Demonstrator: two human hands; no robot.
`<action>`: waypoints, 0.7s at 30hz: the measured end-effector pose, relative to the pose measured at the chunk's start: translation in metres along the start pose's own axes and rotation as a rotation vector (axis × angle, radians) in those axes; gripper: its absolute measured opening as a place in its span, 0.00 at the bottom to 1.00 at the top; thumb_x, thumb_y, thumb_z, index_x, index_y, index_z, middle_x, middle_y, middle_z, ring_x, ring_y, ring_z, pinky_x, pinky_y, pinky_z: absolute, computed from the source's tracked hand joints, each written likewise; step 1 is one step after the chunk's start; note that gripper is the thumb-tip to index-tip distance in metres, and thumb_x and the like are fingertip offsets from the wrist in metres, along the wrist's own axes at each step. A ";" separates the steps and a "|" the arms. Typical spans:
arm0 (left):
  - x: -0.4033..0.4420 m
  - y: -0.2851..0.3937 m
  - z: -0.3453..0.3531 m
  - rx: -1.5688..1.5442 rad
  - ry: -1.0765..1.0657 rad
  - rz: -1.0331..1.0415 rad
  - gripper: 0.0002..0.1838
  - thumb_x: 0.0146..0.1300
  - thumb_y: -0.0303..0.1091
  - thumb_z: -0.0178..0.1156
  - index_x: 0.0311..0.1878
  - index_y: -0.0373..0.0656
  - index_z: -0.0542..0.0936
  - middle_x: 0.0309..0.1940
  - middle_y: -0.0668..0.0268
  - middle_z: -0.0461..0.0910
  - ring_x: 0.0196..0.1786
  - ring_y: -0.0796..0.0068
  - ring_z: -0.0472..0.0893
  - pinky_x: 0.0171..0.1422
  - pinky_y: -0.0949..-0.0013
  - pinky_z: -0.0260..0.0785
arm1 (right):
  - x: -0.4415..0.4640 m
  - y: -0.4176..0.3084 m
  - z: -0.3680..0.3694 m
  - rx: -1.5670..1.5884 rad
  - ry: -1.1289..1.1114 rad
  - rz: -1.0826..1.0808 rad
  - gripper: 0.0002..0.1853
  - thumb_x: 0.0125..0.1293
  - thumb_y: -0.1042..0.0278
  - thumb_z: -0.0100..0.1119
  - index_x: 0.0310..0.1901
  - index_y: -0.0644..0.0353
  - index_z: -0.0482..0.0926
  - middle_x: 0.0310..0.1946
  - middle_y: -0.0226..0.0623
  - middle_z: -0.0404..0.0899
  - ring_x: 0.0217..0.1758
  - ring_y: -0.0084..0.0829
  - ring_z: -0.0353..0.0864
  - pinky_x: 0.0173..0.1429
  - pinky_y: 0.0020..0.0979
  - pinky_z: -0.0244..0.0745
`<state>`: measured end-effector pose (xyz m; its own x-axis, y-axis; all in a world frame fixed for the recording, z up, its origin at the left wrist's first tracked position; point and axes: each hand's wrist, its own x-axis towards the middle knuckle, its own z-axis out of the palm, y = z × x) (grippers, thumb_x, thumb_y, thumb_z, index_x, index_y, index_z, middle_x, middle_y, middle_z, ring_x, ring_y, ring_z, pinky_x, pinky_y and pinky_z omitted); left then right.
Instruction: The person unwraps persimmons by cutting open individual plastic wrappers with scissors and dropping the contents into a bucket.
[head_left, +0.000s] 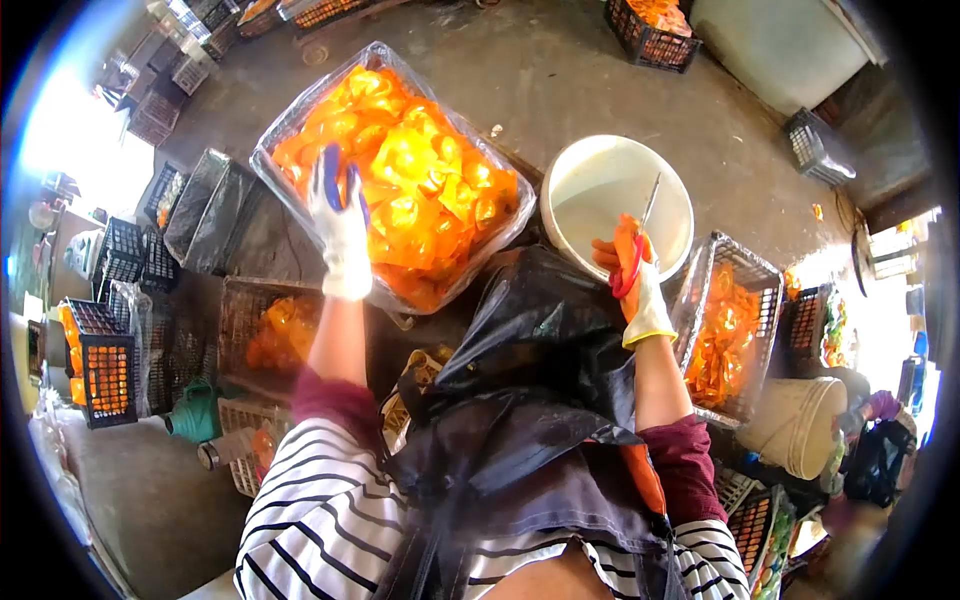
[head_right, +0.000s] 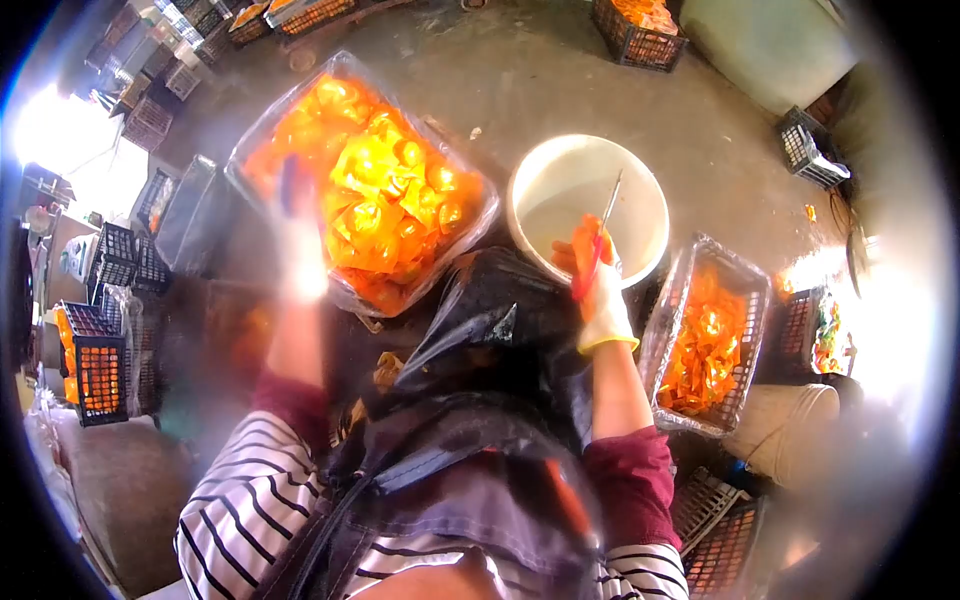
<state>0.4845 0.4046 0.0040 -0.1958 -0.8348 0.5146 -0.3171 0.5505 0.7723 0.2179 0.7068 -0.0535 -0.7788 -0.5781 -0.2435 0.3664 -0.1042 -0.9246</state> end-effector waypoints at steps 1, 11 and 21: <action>-0.019 -0.017 0.004 0.048 -0.045 0.020 0.30 0.60 0.39 0.65 0.65 0.47 0.70 0.63 0.54 0.69 0.66 0.55 0.68 0.70 0.55 0.59 | -0.002 -0.001 -0.002 0.005 -0.003 -0.001 0.24 0.68 0.52 0.58 0.61 0.53 0.70 0.39 0.47 0.82 0.36 0.33 0.82 0.43 0.30 0.74; -0.155 -0.056 0.033 0.891 -0.897 0.284 0.41 0.51 0.46 0.66 0.71 0.62 0.62 0.71 0.54 0.54 0.72 0.51 0.55 0.73 0.39 0.42 | 0.000 -0.001 0.000 -0.033 -0.038 -0.010 0.21 0.69 0.55 0.56 0.61 0.52 0.71 0.40 0.47 0.82 0.38 0.33 0.81 0.46 0.31 0.74; -0.147 -0.048 0.068 0.978 -0.965 0.293 0.40 0.48 0.43 0.64 0.68 0.59 0.65 0.74 0.55 0.47 0.73 0.50 0.52 0.70 0.34 0.43 | -0.002 -0.009 0.012 -0.072 -0.025 0.114 0.21 0.69 0.61 0.57 0.60 0.60 0.70 0.35 0.43 0.81 0.36 0.32 0.82 0.42 0.31 0.76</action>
<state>0.4655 0.5003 -0.1335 -0.7912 -0.5918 -0.1541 -0.5851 0.8059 -0.0904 0.2221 0.6990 -0.0415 -0.7206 -0.6031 -0.3419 0.4141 0.0211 -0.9100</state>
